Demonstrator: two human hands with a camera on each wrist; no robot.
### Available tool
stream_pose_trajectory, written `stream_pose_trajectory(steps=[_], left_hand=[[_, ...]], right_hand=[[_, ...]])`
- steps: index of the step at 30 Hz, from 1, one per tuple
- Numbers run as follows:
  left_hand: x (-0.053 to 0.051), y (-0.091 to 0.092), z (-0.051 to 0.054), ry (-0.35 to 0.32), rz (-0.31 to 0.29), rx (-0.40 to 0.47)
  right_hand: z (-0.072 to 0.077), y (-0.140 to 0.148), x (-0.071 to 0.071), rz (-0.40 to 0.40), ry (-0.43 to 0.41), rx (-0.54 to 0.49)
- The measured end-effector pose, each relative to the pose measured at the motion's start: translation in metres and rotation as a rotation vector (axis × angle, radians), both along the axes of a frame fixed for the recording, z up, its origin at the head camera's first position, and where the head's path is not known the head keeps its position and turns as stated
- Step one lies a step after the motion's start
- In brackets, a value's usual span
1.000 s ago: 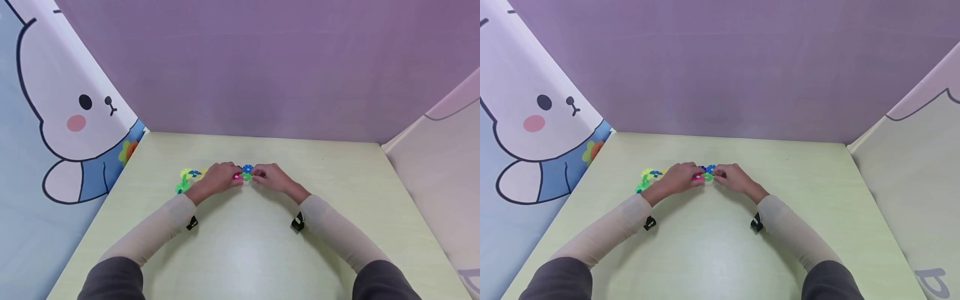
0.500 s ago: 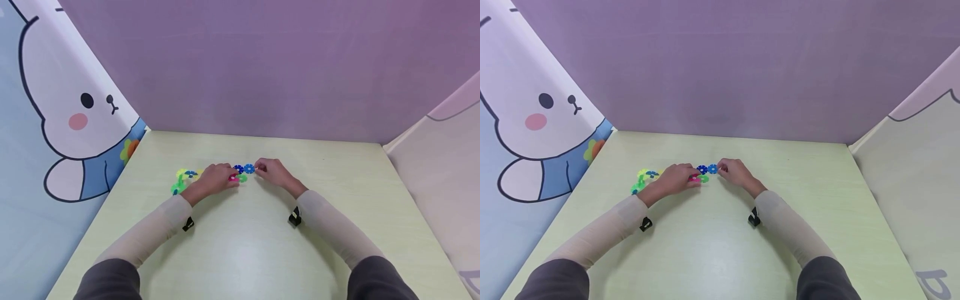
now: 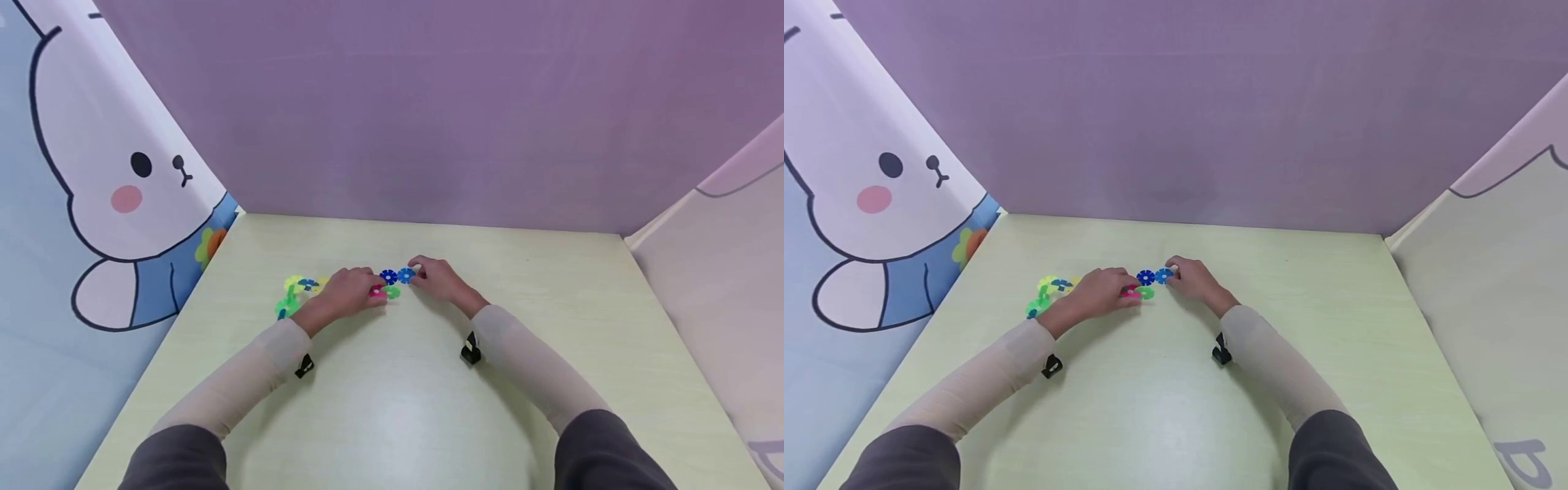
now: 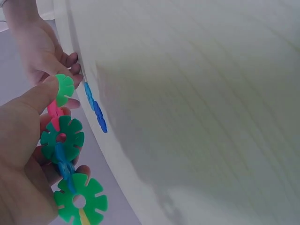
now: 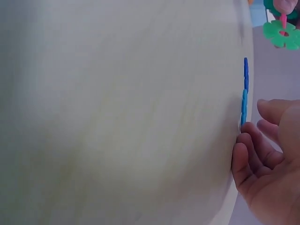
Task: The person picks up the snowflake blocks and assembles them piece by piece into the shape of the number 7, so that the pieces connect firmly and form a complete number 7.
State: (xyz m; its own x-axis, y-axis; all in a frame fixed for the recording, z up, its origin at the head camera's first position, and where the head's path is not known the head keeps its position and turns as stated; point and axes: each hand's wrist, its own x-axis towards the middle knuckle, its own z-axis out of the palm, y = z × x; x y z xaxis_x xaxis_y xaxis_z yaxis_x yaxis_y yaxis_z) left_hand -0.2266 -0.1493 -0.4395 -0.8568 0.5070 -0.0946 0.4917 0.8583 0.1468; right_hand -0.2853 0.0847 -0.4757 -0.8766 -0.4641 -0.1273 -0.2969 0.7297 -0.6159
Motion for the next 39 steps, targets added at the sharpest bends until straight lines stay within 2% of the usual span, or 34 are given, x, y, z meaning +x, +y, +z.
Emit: stream_pose_trajectory(steps=[4,9,17,25,31,39], left_hand=[[0.001,-0.004,0.0,0.007,-0.004,0.002],[0.002,-0.007,-0.002,0.009,0.002,-0.001],[0.007,-0.011,-0.005,0.0,0.003,0.012],[0.008,-0.014,-0.005,0.004,0.005,0.012],[0.008,-0.013,-0.002,0.004,0.009,0.008],[0.008,-0.014,-0.001,-0.011,0.019,-0.002]], right_hand=[[-0.001,-0.002,-0.003,0.011,-0.003,0.043],[-0.001,-0.006,-0.005,0.048,0.027,0.1],[-0.003,-0.01,-0.004,0.063,0.065,0.165],[-0.003,-0.012,-0.003,-0.029,0.009,0.096],[-0.004,-0.008,-0.002,-0.056,0.025,0.068],[0.002,-0.003,0.007,-0.089,0.006,0.025]])
